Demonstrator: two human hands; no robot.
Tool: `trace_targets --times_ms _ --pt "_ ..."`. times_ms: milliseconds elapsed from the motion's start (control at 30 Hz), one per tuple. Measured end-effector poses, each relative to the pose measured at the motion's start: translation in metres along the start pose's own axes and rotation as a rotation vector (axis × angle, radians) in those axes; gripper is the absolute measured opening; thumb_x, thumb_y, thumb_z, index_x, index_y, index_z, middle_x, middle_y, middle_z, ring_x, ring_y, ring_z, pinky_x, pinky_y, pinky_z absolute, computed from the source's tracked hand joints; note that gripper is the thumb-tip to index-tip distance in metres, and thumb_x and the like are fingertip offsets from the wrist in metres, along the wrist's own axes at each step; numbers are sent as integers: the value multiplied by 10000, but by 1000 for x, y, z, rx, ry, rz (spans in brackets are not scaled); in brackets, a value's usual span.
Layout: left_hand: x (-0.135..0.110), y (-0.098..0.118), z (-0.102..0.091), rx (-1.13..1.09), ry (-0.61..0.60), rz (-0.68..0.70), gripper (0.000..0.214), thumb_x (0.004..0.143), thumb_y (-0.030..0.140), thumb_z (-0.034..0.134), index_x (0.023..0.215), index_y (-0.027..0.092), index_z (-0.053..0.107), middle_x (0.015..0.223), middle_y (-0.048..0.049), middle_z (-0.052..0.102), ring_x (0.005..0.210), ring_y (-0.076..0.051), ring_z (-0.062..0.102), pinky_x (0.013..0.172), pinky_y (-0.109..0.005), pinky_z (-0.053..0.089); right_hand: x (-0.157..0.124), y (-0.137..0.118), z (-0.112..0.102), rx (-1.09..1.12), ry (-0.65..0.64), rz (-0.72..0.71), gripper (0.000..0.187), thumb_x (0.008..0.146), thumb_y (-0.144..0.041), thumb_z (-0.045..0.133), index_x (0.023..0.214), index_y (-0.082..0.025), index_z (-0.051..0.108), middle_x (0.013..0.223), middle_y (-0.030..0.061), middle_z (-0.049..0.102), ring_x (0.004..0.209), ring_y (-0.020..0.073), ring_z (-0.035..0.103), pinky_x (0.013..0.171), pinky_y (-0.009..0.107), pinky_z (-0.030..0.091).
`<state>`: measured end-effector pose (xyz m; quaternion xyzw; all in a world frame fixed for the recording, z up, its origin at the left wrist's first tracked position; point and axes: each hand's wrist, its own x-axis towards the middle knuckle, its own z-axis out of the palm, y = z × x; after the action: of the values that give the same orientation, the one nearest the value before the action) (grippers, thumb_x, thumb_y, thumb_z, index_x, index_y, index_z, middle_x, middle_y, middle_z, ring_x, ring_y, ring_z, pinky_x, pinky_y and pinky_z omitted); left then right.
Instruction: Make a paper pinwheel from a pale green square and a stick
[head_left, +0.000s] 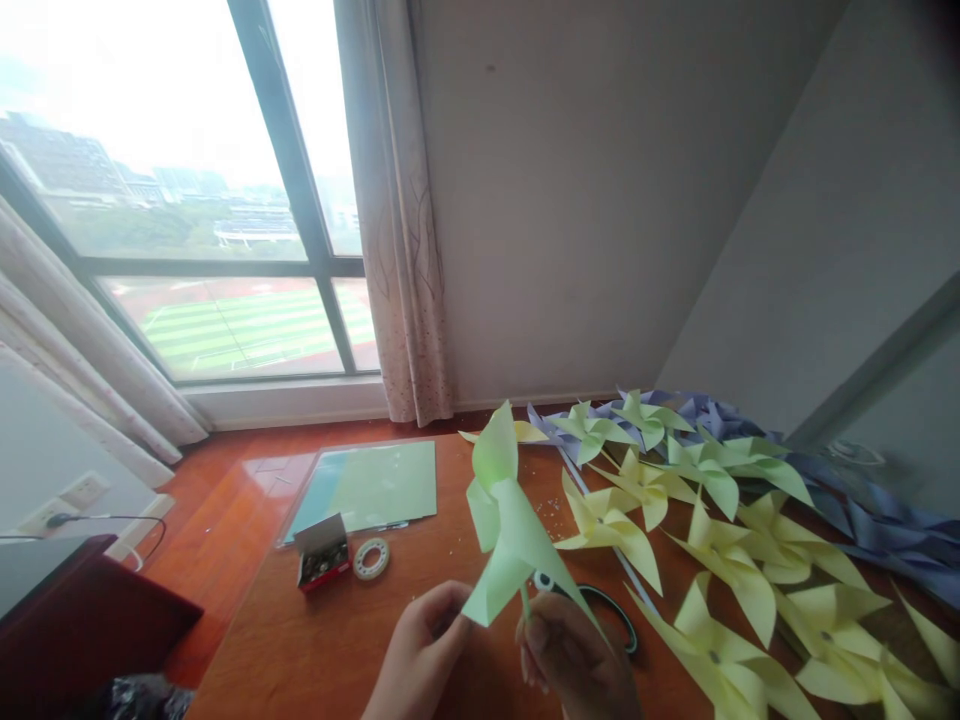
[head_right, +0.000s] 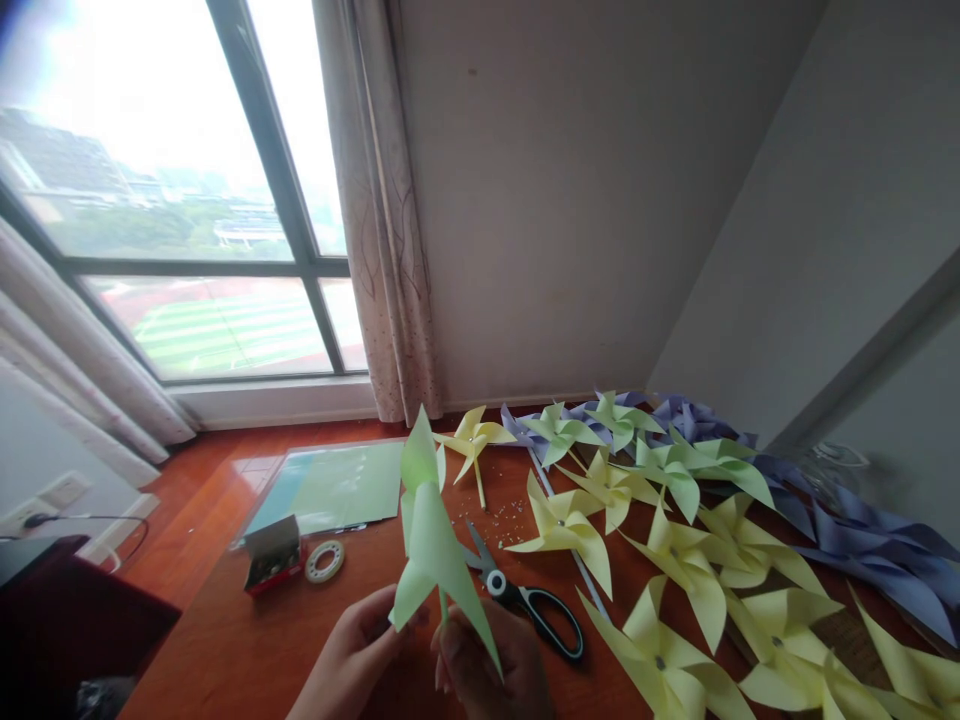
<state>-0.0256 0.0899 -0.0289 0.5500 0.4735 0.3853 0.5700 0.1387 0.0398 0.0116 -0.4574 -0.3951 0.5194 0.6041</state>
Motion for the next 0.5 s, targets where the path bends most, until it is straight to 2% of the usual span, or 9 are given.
trace_targets --times_ms 133,300,500 --pt "-1 4 2 -29 11 -14 238 765 367 764 804 132 768 798 -76 727 811 -253 623 740 -290 476 -1 7 -2 1 -18 -23 500 806 -654 721 627 -189 688 536 3 567 512 130 486 539 274 344" --pt "-2 5 2 -46 1 -12 248 775 368 757 831 128 775 788 -72 724 821 -258 631 771 -305 482 -3 11 -7 -54 -70 -63 471 884 -586 670 630 -189 652 588 14 586 562 143 518 573 279 377" --pt "-2 4 2 -41 -7 -16 244 779 365 748 809 123 756 806 -81 726 814 -255 625 761 -308 479 -4 12 -7 -88 -22 -99 450 877 -555 696 621 -186 680 564 13 579 544 144 531 552 275 410"
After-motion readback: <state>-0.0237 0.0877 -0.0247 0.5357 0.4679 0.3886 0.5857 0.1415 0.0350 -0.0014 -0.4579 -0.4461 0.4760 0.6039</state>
